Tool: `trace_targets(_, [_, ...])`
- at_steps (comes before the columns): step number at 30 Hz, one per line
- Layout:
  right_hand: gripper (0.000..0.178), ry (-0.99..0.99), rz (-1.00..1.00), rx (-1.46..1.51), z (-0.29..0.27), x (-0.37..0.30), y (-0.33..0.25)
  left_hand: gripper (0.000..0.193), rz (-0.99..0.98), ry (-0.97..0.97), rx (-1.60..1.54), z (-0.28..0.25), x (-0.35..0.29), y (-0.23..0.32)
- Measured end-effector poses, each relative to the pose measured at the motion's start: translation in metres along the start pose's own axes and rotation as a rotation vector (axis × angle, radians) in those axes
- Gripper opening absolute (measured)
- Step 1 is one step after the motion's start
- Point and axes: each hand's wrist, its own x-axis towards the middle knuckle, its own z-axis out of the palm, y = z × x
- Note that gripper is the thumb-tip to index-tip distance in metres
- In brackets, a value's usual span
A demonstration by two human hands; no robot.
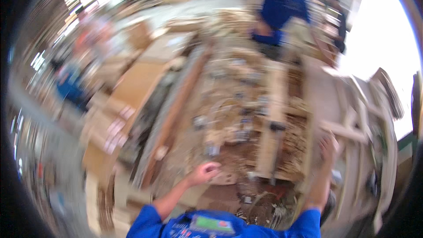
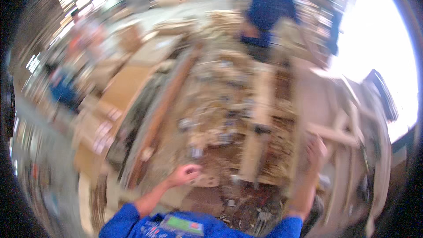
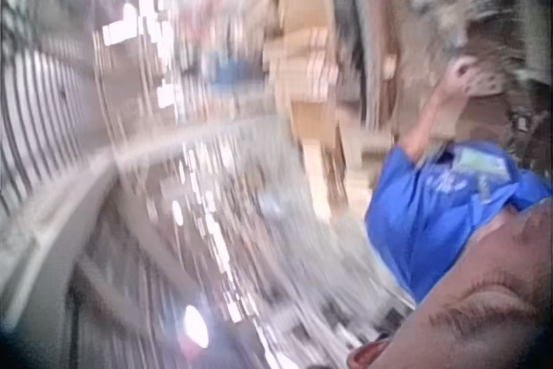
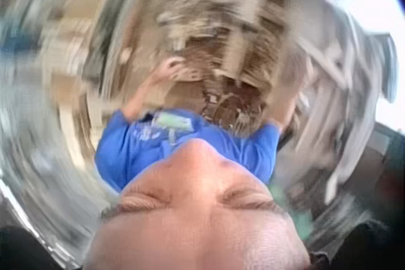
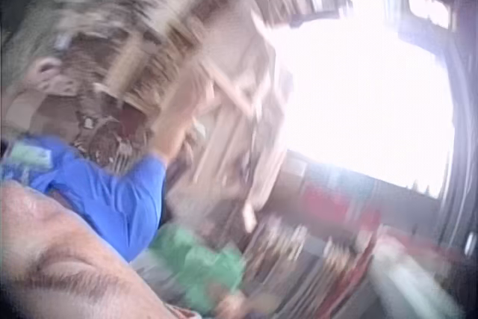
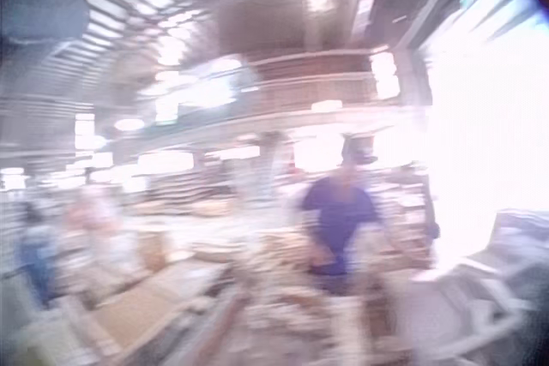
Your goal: The person assembles wooden furniture components by inserting dowels into pre-drilled holes and using a pneumatic nail gun to fasten pieces together. The person repeatedly picks up wooden parts, aligns them, inserts dowels, and nails them in place on a workbench.
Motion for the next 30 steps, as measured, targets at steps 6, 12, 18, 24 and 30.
trace_targets(6, [0.057, 0.173, 0.350, 0.006, 0.110, -0.109, 0.070, 0.041, 0.152, 0.426, 0.145, -0.052, -0.109, -0.007])
trace_targets(12, [0.035, 0.188, 0.388, -0.146, 0.156, -0.204, 0.053, 0.026, 0.079, 0.933, 0.781, -0.201, -0.217, -0.021])
trace_targets(18, [0.033, 0.155, 0.347, -0.152, 0.217, -0.235, 0.041, 0.050, -0.465, 1.024, 1.398, -0.366, -0.319, -0.045])
trace_targets(24, [0.034, 0.156, 0.326, -0.220, 0.241, -0.261, 0.028, 0.054, -0.488, 0.852, 1.430, -0.416, -0.291, -0.055])
trace_targets(30, [0.035, 0.135, 0.355, -0.193, 0.257, -0.283, 0.022, 0.038, -0.175, 0.607, 1.504, -0.422, -0.285, -0.040])
